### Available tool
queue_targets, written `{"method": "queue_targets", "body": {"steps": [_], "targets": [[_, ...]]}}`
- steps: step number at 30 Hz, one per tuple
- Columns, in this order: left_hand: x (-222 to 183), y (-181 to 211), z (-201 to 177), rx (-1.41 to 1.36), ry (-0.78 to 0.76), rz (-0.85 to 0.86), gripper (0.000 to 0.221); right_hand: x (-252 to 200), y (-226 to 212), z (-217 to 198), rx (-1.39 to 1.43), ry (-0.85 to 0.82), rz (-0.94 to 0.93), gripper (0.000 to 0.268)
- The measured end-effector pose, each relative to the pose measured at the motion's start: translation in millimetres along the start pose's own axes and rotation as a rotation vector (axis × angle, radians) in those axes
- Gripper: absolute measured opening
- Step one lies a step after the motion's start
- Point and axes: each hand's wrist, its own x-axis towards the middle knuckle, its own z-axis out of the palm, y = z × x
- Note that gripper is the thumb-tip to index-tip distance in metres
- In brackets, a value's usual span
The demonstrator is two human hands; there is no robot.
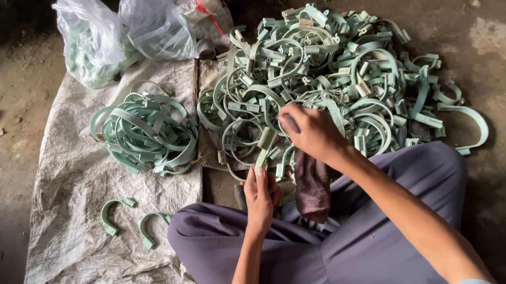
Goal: The person sits on the floor and wipes light green plastic parts with a cloth, handling them one at a time from a large pile. The person places cleaned parts into a separate pile on a sack.
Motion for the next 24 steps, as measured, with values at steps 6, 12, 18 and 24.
{"method": "queue_targets", "body": {"steps": [6, 12, 18, 24], "targets": [[4.8, -1.6, -5.6, 0.088, -0.034, -0.012, 0.033, -23.7, -27.2, -11.6, 0.289, 0.065, 0.173, 0.008], [-6.2, 15.3, 6.3, 0.156, -0.191, 0.137, 0.033, -12.5, -61.9, -19.4, 0.331, 0.099, 0.159, 0.004], [-7.8, 22.5, 1.5, 0.333, -0.225, 0.272, 0.033, -24.0, -87.6, -25.7, 0.338, 0.052, 0.157, 0.006], [-9.5, 51.8, 20.2, 0.594, -0.191, 0.412, 0.026, -39.6, -91.0, -25.3, 0.271, 0.03, -0.002, 0.009]]}}
